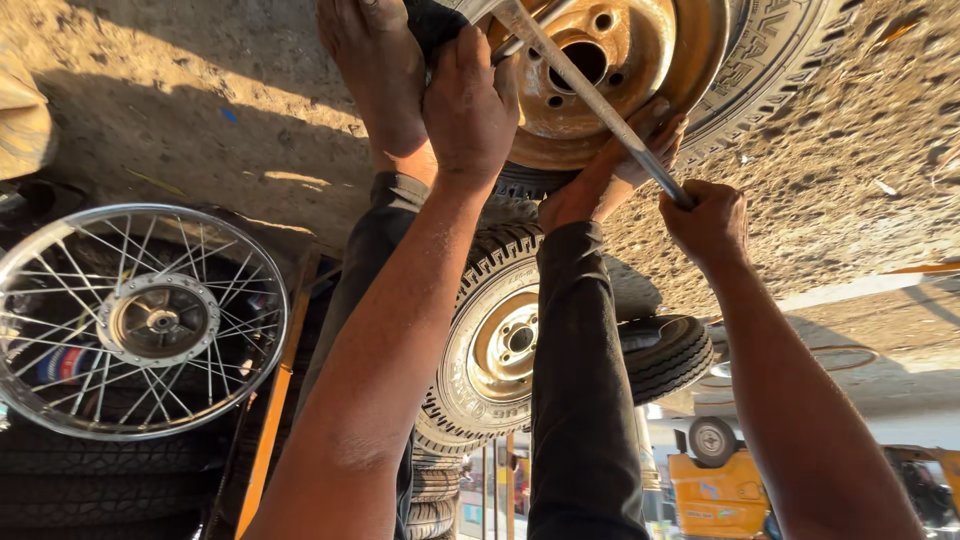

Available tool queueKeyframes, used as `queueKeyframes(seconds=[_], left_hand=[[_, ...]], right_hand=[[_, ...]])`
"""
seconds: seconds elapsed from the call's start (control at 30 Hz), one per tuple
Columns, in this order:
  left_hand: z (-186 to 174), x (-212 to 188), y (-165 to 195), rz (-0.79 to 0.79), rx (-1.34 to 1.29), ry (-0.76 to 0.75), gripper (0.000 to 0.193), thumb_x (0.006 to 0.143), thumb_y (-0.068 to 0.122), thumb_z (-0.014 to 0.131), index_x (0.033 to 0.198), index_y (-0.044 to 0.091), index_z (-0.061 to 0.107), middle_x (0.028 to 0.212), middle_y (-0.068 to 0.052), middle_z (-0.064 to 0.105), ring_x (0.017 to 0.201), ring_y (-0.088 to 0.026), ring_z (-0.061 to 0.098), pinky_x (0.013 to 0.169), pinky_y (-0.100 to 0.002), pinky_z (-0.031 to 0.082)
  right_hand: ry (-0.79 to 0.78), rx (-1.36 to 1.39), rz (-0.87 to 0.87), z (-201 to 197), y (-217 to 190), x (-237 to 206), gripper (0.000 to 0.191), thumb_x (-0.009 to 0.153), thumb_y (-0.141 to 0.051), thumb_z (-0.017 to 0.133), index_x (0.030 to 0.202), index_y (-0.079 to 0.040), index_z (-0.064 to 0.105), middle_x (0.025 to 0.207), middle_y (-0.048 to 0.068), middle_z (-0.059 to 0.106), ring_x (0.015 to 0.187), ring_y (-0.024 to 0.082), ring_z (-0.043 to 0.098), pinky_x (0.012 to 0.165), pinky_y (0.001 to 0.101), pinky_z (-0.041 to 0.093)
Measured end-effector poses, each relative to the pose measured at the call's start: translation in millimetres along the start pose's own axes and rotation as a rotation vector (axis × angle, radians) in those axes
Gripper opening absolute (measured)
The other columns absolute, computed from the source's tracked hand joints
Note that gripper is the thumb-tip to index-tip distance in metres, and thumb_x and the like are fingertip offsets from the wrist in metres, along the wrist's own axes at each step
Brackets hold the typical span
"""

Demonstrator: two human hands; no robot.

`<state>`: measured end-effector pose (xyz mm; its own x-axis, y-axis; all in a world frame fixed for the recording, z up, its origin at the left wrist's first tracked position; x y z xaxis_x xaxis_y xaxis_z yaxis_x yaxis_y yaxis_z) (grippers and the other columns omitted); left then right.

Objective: The person uses a metal tire iron to pry a tire off a metal rim. They repeatedly insert the tool between the tire bead and rim, applying leverage to separate them. The tire is gradually loosened from the rim.

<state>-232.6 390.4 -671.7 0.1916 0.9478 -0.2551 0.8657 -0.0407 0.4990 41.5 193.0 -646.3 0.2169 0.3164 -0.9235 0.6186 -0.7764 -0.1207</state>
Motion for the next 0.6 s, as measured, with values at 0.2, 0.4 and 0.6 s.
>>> queueKeyframes(seconds=[0.2, 0.4, 0.6], left_hand=[[-2, 1, 93, 0.302, -0.290, -0.197, 0.042, 0.075, 0.008, 0.079, 0.110, 0.007, 0.055, 0.096, -0.013, 0.060, 0.093, -0.034, 0.062, 0.081, -0.048, 0.050], [58, 10, 158, 0.417, -0.072, -0.191, 0.070, 0.097, 0.022, 0.074, 0.156, 0.012, 0.037, 0.165, -0.017, 0.024, 0.154, -0.035, 0.024, 0.129, -0.064, 0.025], [86, 7, 138, 0.456, 0.136, -0.233, 0.065, 0.108, 0.039, 0.066, 0.161, 0.016, 0.036, 0.166, -0.013, 0.023, 0.155, -0.037, 0.020, 0.126, -0.073, 0.015]], right_hand=[[-0.011, 0.285, -0.164, 10, 6, 0, 0.046, 0.092, -0.038, 0.081, 0.066, -0.009, 0.057, 0.055, -0.001, 0.050, 0.046, 0.008, 0.040, 0.041, 0.0321, 0.035], [0.028, 0.260, -0.195, 1, 9, -5, 0.048, 0.101, -0.040, 0.073, 0.067, -0.011, 0.055, 0.056, 0.001, 0.050, 0.045, 0.011, 0.035, 0.041, 0.0337, 0.030], [0.109, 0.567, -0.093, -15, 12, -3, 0.046, 0.107, -0.048, 0.057, 0.077, -0.014, 0.061, 0.066, 0.004, 0.062, 0.053, 0.008, 0.059, 0.049, 0.0303, 0.049]])
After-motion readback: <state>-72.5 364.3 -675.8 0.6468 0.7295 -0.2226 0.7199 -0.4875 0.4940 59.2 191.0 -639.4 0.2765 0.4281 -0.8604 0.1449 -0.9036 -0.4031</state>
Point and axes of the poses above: each hand's wrist, its own x-axis towards the middle knuckle, its own z-axis out of the palm, y = z × x, the point moved 2 cm from there along x, towards the middle knuckle
